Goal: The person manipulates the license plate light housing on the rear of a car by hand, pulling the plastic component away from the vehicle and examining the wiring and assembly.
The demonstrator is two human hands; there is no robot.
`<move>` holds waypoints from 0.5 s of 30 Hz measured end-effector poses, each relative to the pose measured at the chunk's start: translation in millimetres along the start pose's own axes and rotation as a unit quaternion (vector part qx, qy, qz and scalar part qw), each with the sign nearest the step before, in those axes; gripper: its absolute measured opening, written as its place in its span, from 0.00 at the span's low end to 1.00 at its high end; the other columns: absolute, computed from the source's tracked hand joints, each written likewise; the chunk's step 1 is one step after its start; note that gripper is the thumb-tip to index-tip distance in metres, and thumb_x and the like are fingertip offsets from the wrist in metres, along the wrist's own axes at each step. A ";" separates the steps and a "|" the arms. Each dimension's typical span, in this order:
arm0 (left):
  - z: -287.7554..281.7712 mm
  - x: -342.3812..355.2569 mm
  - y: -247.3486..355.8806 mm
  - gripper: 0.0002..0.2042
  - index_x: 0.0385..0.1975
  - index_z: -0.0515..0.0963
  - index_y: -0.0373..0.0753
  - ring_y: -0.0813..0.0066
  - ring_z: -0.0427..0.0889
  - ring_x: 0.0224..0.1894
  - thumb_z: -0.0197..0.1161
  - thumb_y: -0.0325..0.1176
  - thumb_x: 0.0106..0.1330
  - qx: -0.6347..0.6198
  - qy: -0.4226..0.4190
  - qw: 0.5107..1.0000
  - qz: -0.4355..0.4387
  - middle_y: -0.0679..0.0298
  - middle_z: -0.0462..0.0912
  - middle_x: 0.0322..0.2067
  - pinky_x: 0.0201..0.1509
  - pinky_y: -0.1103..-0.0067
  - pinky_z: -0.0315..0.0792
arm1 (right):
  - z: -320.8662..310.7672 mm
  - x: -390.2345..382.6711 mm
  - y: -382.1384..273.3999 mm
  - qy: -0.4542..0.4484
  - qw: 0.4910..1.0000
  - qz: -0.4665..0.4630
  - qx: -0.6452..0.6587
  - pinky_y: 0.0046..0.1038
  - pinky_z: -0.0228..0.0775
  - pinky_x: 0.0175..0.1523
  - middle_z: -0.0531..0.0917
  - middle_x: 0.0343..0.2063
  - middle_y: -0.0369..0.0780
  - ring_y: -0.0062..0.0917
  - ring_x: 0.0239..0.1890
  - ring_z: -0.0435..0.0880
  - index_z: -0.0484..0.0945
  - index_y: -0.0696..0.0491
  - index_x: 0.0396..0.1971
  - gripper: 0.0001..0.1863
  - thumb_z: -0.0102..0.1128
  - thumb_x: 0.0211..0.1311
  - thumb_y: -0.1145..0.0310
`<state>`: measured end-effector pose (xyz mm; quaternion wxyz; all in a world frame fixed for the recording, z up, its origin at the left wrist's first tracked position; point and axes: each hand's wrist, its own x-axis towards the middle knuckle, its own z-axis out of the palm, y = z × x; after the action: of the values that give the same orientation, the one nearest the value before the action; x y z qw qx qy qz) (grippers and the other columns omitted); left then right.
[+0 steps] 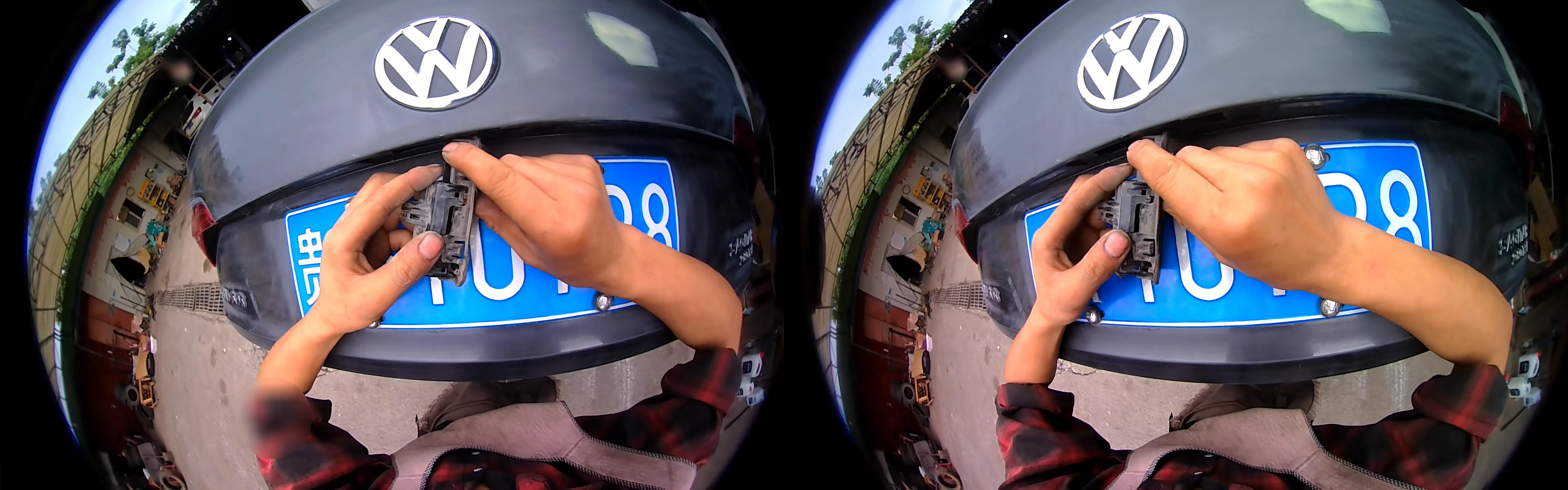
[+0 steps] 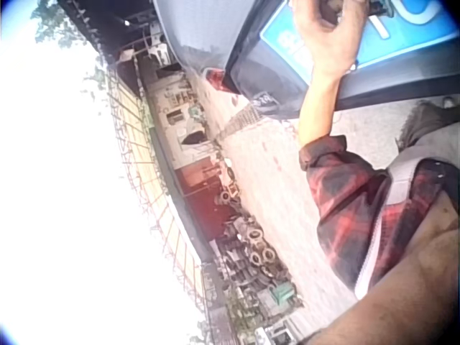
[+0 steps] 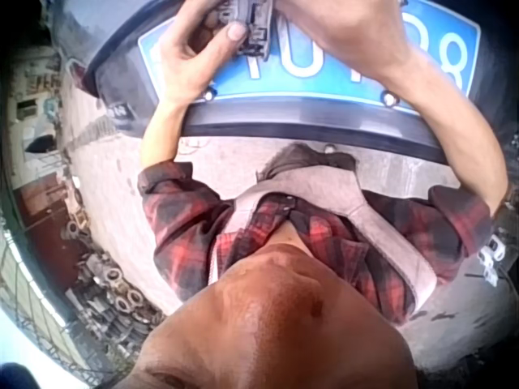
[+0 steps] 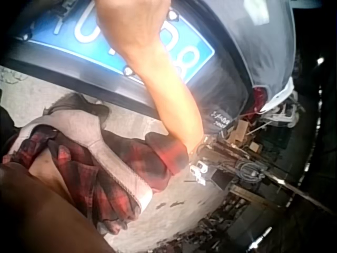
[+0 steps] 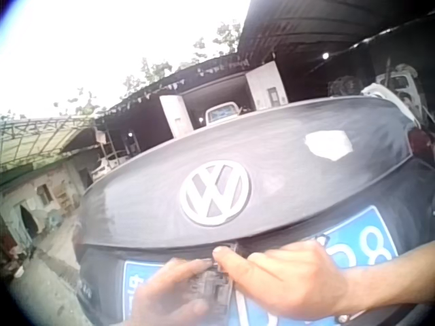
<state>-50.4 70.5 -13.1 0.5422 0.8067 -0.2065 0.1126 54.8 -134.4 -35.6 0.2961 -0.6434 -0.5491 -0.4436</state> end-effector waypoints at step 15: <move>3.5 -0.7 -6.0 0.26 0.64 0.67 0.26 0.84 0.74 0.38 0.65 0.28 0.68 -0.066 0.009 0.997 -0.031 0.63 0.71 0.43 0.40 0.85 0.72 | 2.1 1.3 -1.7 0.004 1.000 0.010 0.013 0.26 0.70 0.20 0.77 0.19 0.37 0.26 0.17 0.79 0.77 0.61 0.47 0.21 0.63 0.49 0.77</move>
<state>-48.4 69.4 -19.7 0.5992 0.7741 -0.1838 0.0891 53.6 -131.6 -35.6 0.3106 -0.6433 -0.5473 -0.4360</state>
